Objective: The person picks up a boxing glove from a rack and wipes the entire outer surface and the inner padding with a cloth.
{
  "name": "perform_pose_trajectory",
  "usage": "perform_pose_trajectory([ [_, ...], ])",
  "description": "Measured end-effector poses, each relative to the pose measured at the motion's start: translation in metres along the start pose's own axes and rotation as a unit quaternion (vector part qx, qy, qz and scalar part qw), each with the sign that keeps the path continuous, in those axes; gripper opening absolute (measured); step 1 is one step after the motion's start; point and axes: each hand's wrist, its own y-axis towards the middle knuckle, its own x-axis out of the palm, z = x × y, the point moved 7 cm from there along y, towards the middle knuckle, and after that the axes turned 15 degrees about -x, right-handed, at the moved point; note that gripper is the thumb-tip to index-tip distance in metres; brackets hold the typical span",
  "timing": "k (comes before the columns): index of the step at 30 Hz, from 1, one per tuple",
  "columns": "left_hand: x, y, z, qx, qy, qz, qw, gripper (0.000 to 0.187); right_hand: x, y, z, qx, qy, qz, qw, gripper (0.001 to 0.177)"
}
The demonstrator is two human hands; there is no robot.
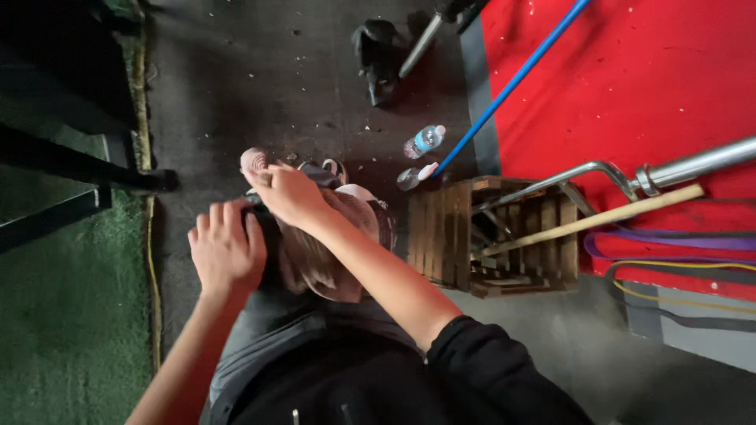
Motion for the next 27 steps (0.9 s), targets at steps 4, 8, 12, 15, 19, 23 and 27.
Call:
perform_pose_trajectory([
  [4, 0.043, 0.027, -0.024, -0.033, -0.072, -0.041, 0.996, 0.023, -0.017, -0.049, -0.017, -0.24, -0.089, 0.136, 0.957, 0.027],
  [8, 0.074, 0.061, -0.041, -0.125, -0.151, -0.174, 0.965, 0.029, -0.025, -0.118, -0.039, -0.376, -0.194, 0.183, 0.887, 0.06],
  [12, 0.081, 0.083, -0.029, -0.106, -0.151, -0.22, 0.958, 0.035, 0.03, -0.161, 0.005, -0.386, -0.209, 0.145, 0.887, 0.058],
  [15, 0.086, 0.081, -0.032, -0.118, -0.136, -0.27, 0.946, 0.039, 0.016, -0.156, -0.011, -0.374, -0.191, 0.164, 0.893, 0.052],
  [19, 0.065, 0.058, -0.031, -0.084, -0.099, -0.223, 0.966, 0.032, 0.004, -0.097, -0.028, -0.305, -0.214, 0.119, 0.92, 0.054],
  [23, 0.031, 0.024, -0.026, 0.004, -0.114, -0.124, 0.986, 0.028, -0.017, -0.024, -0.034, -0.123, -0.11, -0.035, 0.986, 0.043],
  [27, -0.013, 0.013, -0.009, 0.007, -0.142, -0.112, 0.983, 0.032, 0.011, 0.019, 0.002, -0.018, -0.05, -0.04, 0.998, 0.033],
])
